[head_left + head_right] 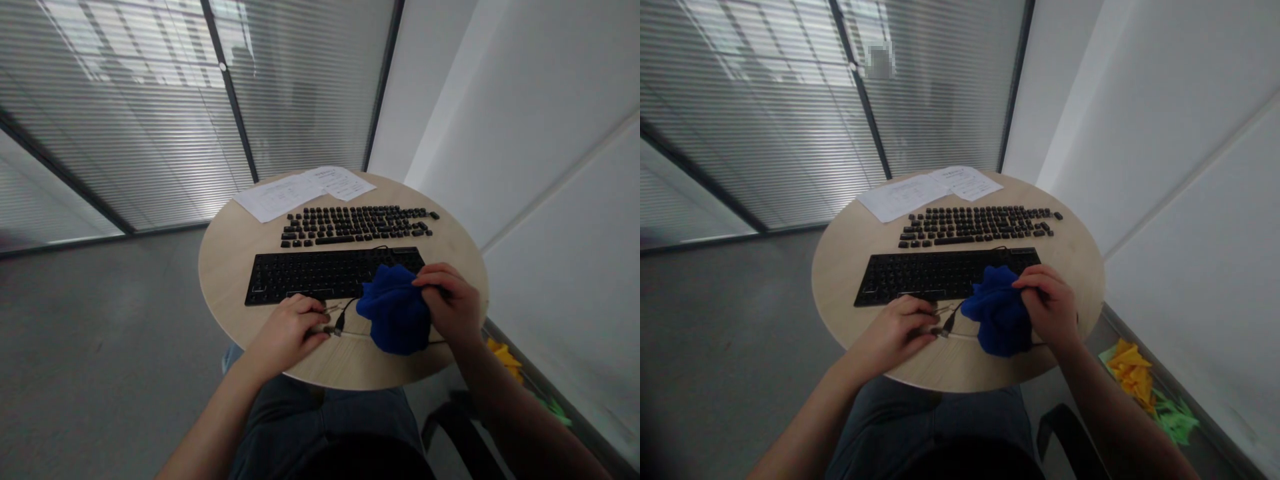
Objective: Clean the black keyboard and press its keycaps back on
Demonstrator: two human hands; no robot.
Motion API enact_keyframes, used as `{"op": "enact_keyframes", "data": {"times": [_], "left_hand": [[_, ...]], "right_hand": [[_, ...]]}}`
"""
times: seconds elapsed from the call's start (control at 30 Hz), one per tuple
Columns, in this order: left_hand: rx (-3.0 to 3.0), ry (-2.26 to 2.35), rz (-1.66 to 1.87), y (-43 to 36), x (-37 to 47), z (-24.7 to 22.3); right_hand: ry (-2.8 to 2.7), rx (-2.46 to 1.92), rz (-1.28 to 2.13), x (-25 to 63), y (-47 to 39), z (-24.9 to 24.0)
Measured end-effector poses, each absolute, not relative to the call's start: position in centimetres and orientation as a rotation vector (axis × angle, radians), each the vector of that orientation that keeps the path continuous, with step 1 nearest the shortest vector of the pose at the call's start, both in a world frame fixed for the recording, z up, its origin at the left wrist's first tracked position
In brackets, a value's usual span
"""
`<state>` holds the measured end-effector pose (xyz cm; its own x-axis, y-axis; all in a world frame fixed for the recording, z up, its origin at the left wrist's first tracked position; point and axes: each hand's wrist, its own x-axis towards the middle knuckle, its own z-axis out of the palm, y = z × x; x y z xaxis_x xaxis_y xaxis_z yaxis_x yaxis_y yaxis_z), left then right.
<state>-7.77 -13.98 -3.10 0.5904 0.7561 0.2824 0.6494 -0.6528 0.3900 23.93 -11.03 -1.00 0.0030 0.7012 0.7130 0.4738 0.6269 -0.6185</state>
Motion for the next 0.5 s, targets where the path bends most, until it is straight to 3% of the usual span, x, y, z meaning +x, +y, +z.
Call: {"op": "enact_keyframes", "data": {"times": [0.23, 0.5], "left_hand": [[2.643, 1.190, 0.625, -14.3, -6.9, -2.9], [2.729, 1.155, 0.659, -15.1, -7.2, -2.3]], "right_hand": [[-1.285, -0.896, 0.322, 26.8, -10.4, 0.1], [-1.936, -0.854, 0.339, 25.2, -10.8, 0.8]]}}
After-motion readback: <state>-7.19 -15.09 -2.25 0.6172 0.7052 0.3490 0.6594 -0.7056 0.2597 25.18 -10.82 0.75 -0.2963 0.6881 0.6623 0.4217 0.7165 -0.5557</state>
